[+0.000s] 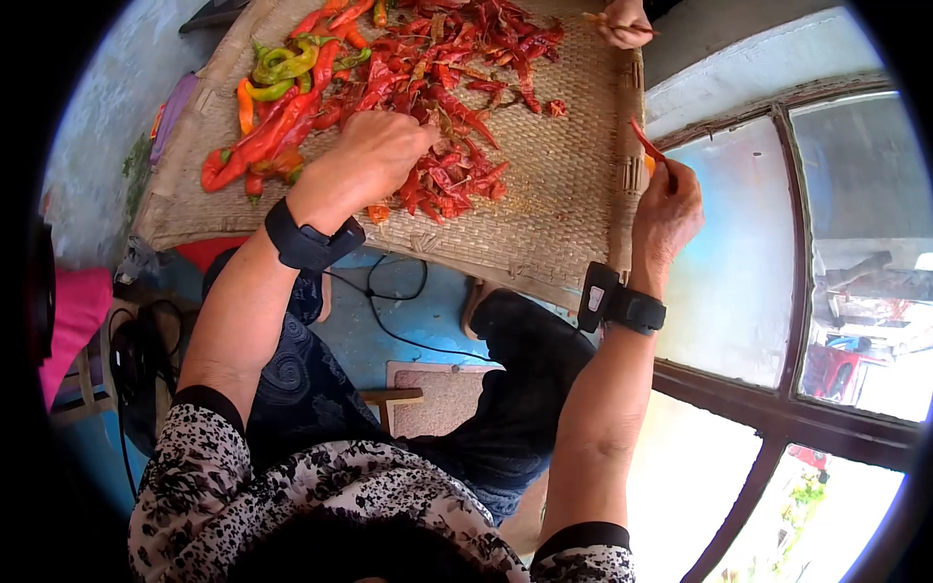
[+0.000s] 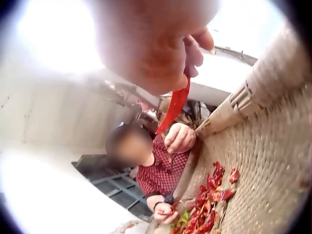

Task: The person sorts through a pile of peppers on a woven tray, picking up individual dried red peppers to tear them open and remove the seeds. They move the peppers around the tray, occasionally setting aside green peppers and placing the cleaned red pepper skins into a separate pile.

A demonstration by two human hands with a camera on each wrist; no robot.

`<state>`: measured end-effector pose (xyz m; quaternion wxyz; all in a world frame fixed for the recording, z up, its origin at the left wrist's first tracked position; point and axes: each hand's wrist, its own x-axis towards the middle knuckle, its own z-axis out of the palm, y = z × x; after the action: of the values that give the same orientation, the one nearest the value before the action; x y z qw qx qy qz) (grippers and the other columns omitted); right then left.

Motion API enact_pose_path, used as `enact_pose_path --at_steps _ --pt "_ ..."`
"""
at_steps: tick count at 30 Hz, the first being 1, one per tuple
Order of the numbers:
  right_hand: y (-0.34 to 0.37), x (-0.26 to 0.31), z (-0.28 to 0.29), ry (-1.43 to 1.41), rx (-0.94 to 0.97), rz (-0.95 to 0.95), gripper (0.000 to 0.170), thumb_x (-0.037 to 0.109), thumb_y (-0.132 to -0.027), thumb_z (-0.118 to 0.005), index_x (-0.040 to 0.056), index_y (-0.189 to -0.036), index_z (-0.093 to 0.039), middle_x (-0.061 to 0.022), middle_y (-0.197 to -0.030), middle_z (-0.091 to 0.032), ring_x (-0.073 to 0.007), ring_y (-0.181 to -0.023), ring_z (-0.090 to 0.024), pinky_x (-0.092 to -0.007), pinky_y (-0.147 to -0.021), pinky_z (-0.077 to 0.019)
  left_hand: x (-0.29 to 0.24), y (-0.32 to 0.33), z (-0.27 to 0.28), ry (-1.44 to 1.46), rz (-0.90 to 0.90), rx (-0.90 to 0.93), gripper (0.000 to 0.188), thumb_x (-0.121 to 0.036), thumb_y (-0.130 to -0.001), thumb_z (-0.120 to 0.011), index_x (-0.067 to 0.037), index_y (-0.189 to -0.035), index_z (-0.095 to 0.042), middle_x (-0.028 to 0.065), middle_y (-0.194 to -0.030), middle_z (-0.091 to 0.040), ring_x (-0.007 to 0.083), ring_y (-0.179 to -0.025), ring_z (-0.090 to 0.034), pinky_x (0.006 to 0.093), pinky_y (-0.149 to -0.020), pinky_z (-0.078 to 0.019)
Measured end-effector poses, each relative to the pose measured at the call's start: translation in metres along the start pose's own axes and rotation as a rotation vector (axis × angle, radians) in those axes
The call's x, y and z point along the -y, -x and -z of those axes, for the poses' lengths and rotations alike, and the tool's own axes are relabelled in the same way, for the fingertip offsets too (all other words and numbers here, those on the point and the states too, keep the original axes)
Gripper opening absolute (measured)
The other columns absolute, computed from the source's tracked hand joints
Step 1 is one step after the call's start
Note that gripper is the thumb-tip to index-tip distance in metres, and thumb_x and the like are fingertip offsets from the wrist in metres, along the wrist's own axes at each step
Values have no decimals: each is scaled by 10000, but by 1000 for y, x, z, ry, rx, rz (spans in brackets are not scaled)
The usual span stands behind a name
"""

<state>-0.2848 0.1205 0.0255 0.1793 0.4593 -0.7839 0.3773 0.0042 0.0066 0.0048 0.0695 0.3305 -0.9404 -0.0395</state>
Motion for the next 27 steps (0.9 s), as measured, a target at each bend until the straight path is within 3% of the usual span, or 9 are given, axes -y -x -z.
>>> enact_pose_path --at_steps 1,4,6,8,12,15,19,23,27 --pt "-3 -11 5 108 68 -157 219 176 -837 -613 44 -1007 -653 -152 -931 -647 -293 -838 -615 -371 -736 -483 -2 0 4 -5 27 44 153 19 -793 -526 -34 -897 -625 152 -781 -638 309 -778 -651 420 -647 -508" --pt "6 -23 2 529 -5 -69 326 195 -825 -619 69 -1126 -608 -179 -1047 -602 -341 -956 -555 -414 -814 -456 -2 -1 7 5 30 75 163 20 -805 -520 -32 -916 -628 143 -784 -638 305 -773 -651 418 -647 -511" --pt "6 -14 -6 341 148 -12 400 179 -819 -624 58 -1195 -558 -187 -1115 -566 -370 -1028 -511 -441 -867 -433 -3 -1 6 1 33 76 184 25 -806 -519 -38 -940 -629 140 -789 -639 301 -775 -651 416 -648 -513" --pt "10 -8 -35 -7 268 269 417 165 -815 -635 40 -1203 -543 -186 -1131 -567 -373 -1047 -512 -433 -884 -436 -2 -1 4 -7 39 79 206 30 -807 -518 -44 -963 -630 138 -795 -639 298 -777 -651 414 -650 -514" --pt "29 66 -76 -14 511 380 412 136 -817 -638 69 -1212 -542 -225 -1108 -594 -386 -1083 -527 -428 -926 -434 -1 3 6 -14 21 81 268 21 -807 -520 -64 -1041 -619 134 -789 -640 293 -771 -653 405 -643 -520" --pt "36 88 -109 25 587 432 459 105 -799 -636 101 -1243 -521 -211 -1103 -568 -390 -1038 -517 -440 -889 -445 1 11 8 21 5 -12 168 2 -793 -533 -45 -924 -627 134 -758 -652 304 -747 -657 402 -620 -526" --pt "39 106 -130 237 637 410 365 86 -854 -508 175 -1202 -569 -147 -1109 -551 -328 -1046 -530 -427 -824 -493 2 18 9 44 13 -60 104 -14 -770 -558 -44 -841 -627 134 -747 -656 303 -743 -659 398 -623 -527" --pt "35 105 -136 327 612 382 200 141 -851 -550 152 -1039 -617 -145 -1098 -565 -329 -1062 -530 -431 -821 -485 6 24 5 60 6 -96 80 -23 -768 -565 -50 -814 -624 130 -734 -653 293 -722 -659 389 -604 -523" --pt "27 105 -107 252 618 261 163 204 -826 -616 102 -953 -617 -147 -954 -634 -337 -912 -613 -441 -744 -498 10 31 11 103 -12 -200 52 -20 -772 -574 -50 -773 -617 130 -704 -641 280 -673 -653 382 -561 -510"
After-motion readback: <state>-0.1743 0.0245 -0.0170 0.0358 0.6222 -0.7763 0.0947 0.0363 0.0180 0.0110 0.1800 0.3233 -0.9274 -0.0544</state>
